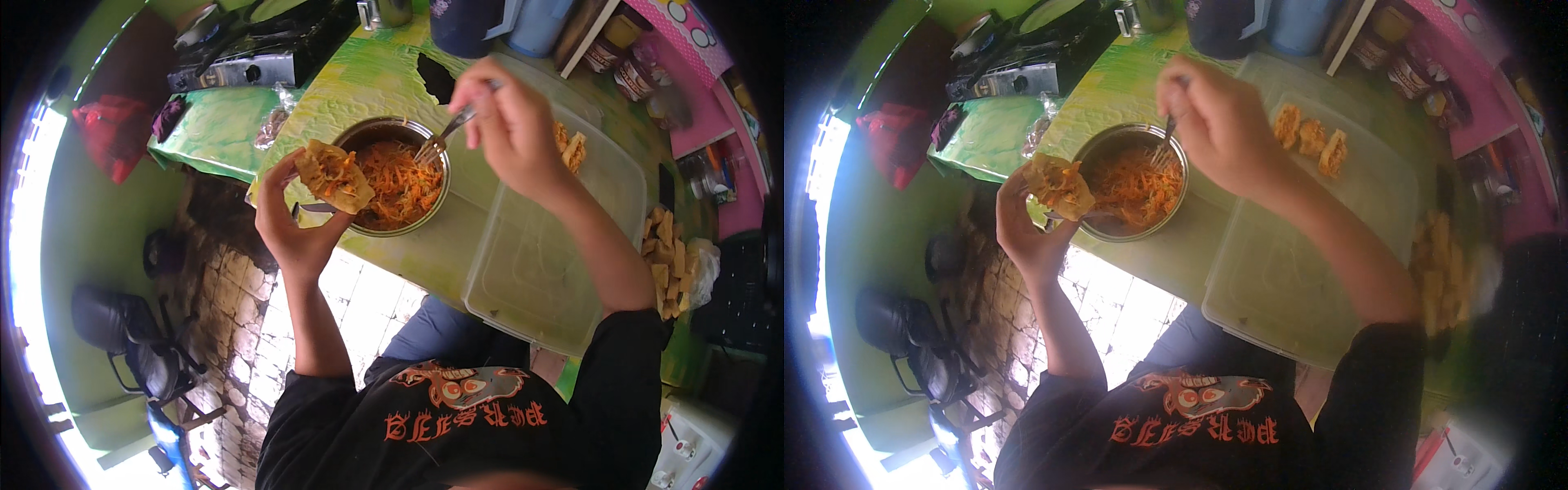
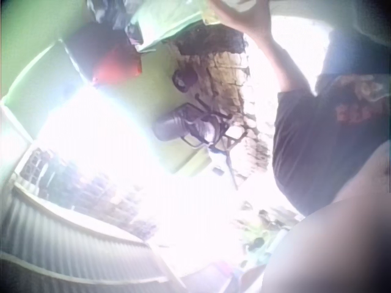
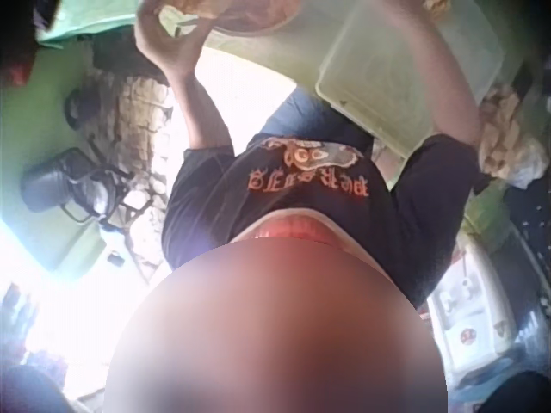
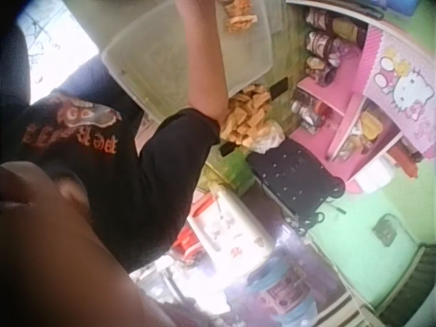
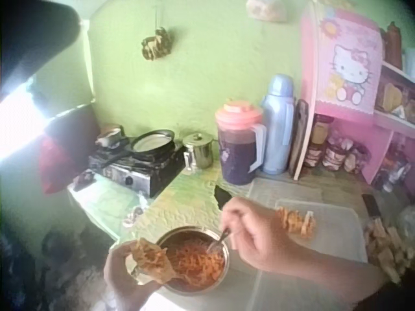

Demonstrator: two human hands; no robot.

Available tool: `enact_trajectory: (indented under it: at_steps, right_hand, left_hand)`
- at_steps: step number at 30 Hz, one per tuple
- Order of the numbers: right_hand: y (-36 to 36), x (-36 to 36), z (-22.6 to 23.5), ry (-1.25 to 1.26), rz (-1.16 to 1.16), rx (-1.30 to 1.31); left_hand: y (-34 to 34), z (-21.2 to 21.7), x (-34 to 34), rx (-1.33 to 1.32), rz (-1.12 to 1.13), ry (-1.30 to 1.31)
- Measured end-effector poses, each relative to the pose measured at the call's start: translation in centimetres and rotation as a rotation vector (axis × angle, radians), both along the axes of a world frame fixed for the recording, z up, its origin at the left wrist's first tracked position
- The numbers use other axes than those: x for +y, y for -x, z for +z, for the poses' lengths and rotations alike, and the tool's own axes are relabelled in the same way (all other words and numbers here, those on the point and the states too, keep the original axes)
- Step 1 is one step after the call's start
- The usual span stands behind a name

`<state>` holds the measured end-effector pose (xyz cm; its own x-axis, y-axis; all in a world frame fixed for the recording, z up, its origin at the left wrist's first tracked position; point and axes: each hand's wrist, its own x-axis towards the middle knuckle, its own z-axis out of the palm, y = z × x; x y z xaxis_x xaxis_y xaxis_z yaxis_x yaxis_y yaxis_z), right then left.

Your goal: The person opens flatbread pieces and fills them with shredded orange food using a fork. They place the filled pieces on a plastic lid and repeat the process with additional flatbread pieces.

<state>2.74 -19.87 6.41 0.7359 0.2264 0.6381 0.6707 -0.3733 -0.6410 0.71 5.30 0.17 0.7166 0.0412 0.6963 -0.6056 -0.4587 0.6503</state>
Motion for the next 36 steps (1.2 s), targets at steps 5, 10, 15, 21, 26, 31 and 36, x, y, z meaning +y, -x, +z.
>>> enact_trajectory:
  at_steps: [5, 10, 15, 21, 26, 31, 36]
  right_hand:
    - [-0.8, 1.1, -2.1, 0.08, 0.055, -0.002]
    - [-0.8, 1.6, -3.0, 0.088, 0.105, 0.03]
    - [-0.5, 1.9, -3.1, 0.145, 0.176, -0.012]
    - [0.0, 1.9, -3.1, 0.176, 0.193, 0.049]
    - [-0.5, 1.6, -4.2, 0.023, 0.155, 0.318]
    - [-0.3, 1.5, -4.9, -0.005, 0.042, 0.19]
    - [0.4, 2.1, -5.6, -0.1, -0.006, 0.277]
  left_hand:
    - [0.7, 0.7, 0.2, -0.011, -0.016, -0.172]
    - [0.7, 0.7, 0.0, -0.037, -0.085, -0.204]
    - [0.6, 0.7, -0.1, -0.037, -0.08, -0.215]
    - [0.8, 0.6, -0.2, -0.038, -0.07, -0.225]
    - [1.0, 0.3, -0.3, -0.04, -0.104, -0.176]
    - [1.2, 0.3, 0.1, -0.04, -0.085, -0.185]
    - [1.1, 0.0, 0.2, -0.042, -0.076, -0.147]
